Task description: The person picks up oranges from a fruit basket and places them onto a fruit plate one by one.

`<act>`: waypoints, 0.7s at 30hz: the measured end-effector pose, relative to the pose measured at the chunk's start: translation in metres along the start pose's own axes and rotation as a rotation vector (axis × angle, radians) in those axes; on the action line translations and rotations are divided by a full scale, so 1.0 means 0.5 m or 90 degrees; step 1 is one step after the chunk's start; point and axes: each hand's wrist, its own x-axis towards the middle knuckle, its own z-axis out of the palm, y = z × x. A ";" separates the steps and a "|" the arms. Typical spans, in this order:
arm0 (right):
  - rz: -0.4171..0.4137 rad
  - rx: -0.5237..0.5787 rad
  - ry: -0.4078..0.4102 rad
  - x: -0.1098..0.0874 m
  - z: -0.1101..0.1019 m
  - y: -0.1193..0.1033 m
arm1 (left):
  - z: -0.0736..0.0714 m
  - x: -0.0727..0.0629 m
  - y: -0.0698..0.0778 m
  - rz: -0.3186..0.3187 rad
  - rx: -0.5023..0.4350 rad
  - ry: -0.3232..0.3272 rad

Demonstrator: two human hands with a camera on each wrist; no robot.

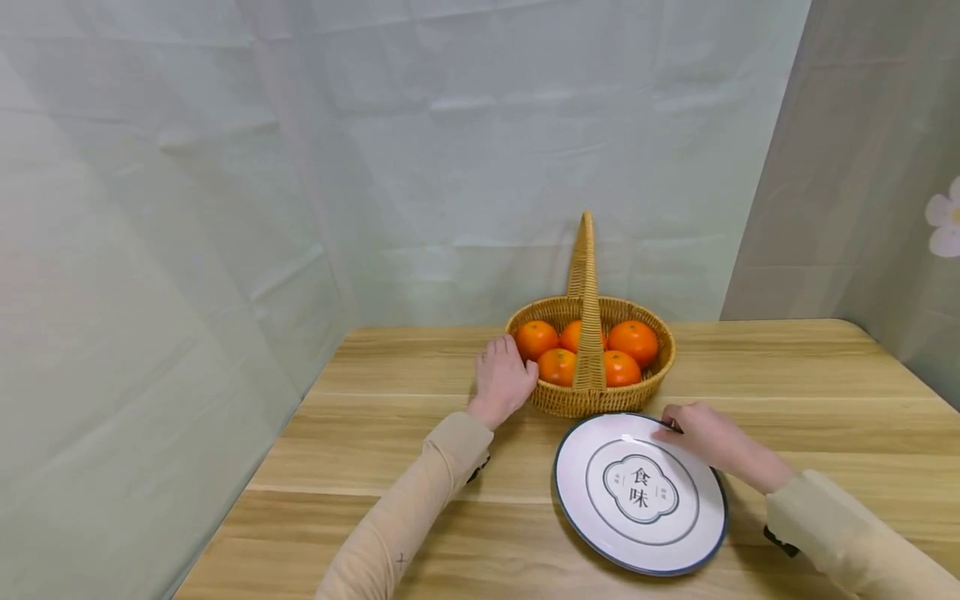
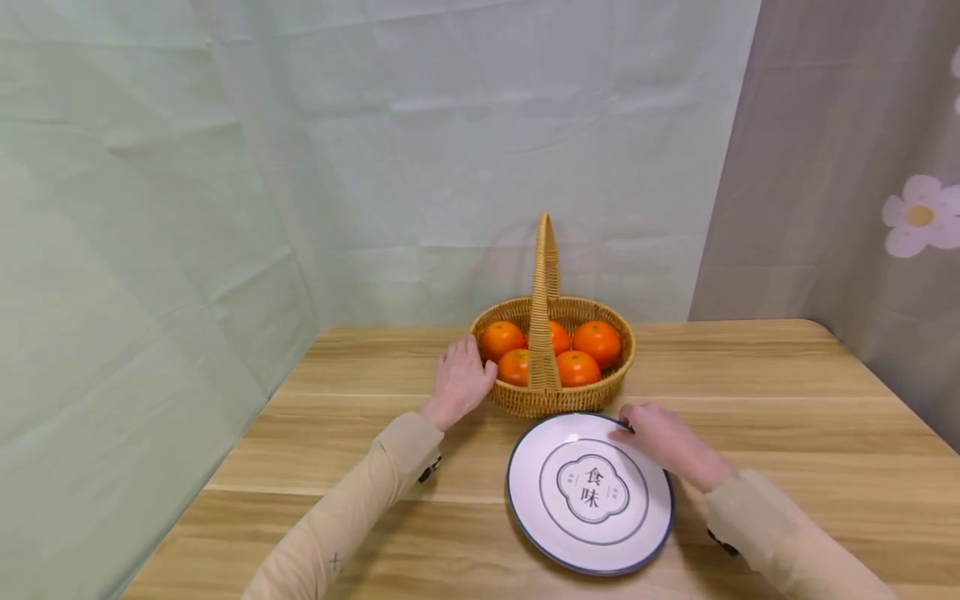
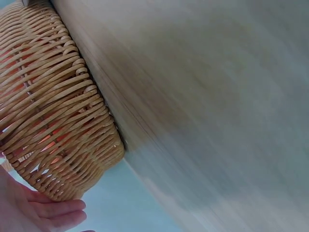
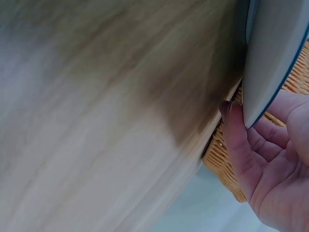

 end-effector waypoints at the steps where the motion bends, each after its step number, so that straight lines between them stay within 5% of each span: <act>1: -0.001 0.001 0.002 0.000 0.001 -0.001 | -0.001 0.000 0.001 0.000 0.002 -0.002; 21: -0.002 0.027 0.001 0.002 0.010 -0.018 | -0.004 -0.003 0.010 0.006 0.022 -0.001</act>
